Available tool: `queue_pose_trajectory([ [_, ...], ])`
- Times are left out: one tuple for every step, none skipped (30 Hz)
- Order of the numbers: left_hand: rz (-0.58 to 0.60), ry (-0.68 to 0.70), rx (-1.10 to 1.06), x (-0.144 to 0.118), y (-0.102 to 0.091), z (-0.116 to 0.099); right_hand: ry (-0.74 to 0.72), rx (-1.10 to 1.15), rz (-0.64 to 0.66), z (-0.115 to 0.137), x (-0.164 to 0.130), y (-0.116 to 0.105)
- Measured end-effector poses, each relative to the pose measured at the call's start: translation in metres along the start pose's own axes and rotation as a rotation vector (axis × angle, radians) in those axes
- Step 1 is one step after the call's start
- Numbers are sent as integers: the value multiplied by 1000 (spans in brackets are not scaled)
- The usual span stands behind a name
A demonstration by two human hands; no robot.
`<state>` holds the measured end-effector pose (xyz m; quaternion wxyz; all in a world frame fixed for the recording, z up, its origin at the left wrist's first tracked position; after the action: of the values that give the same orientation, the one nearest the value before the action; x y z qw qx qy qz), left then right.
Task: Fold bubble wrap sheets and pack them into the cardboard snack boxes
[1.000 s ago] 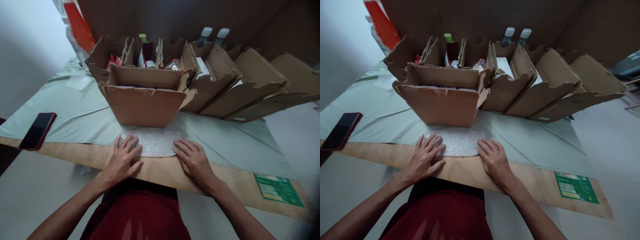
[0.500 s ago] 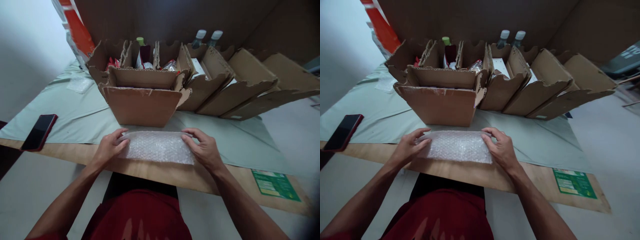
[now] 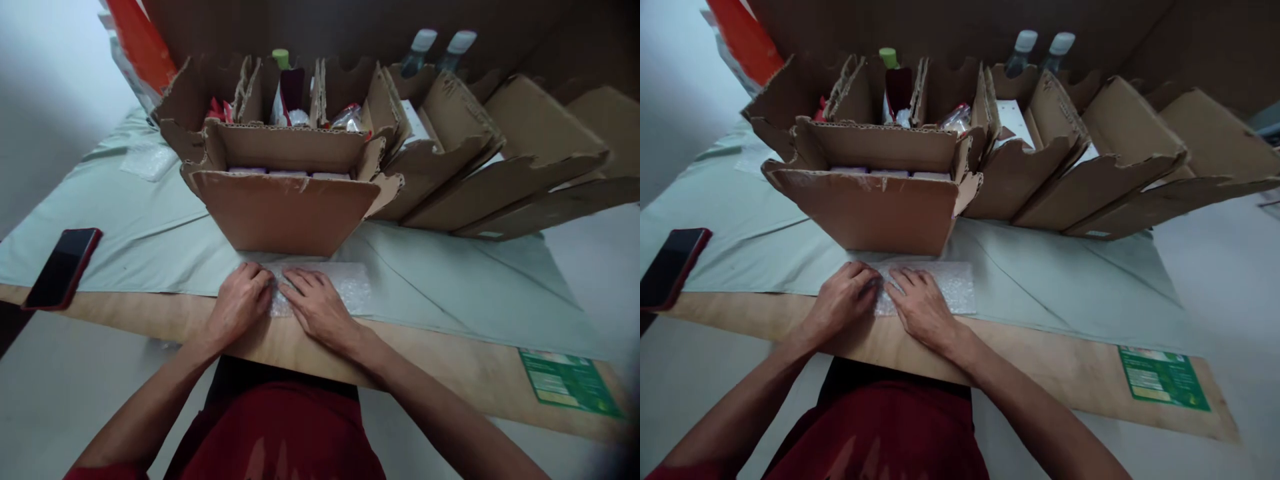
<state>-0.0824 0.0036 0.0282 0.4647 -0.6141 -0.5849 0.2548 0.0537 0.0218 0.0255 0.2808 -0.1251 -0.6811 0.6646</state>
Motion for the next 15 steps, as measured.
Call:
queue_pose_trajectory([
  [8,0,-5,1,1,3,-14,0,10,-1,-4,4],
  [11,9,-15,2,2,6,-4,-2,12,-7,-13,7],
  [9,21,-26,1,2,8,23,-4,7,-17,-26,8],
  [3,31,-37,0,2,9,66,-10,-3,-31,-42,7],
  [-6,36,-50,-1,1,10,128,-20,-19,-47,-60,4],
  [-15,37,-64,-2,1,11,200,-35,-40,-64,-79,-1],
  [-21,35,-79,-3,1,12,278,-47,-64,-81,-96,-8],
  [-25,31,-94,-4,2,12,360,-53,-86,-96,-110,-15],
  [-22,28,-107,-4,3,12,439,-53,-107,-109,-121,-22],
  [-19,29,-117,-4,3,11,506,-48,-127,-118,-128,-27],
  [-22,32,-126,-3,3,10,553,-38,-143,-124,-129,-31],
  [-32,35,-132,-3,1,9,580,-26,-153,-128,-127,-33],
  [-54,35,-132,-3,-2,9,591,-14,-153,-129,-120,-32],
  [-85,29,-122,-2,-6,9,589,-3,-147,-129,-111,-30],
  [-121,15,-98,-2,-11,11,584,10,-134,-129,-100,-26],
])
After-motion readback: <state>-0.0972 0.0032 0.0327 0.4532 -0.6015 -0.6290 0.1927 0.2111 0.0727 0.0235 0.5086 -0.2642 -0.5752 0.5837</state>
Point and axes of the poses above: each hand's wrist, its own x-axis towards the middle knuckle, its own y-axis out of the palm, z = x × y, the point moved 7 cm from there along x, towards the middle knuckle, and after that the axes turned 11 degrees about -x, right-handed, at the moved point
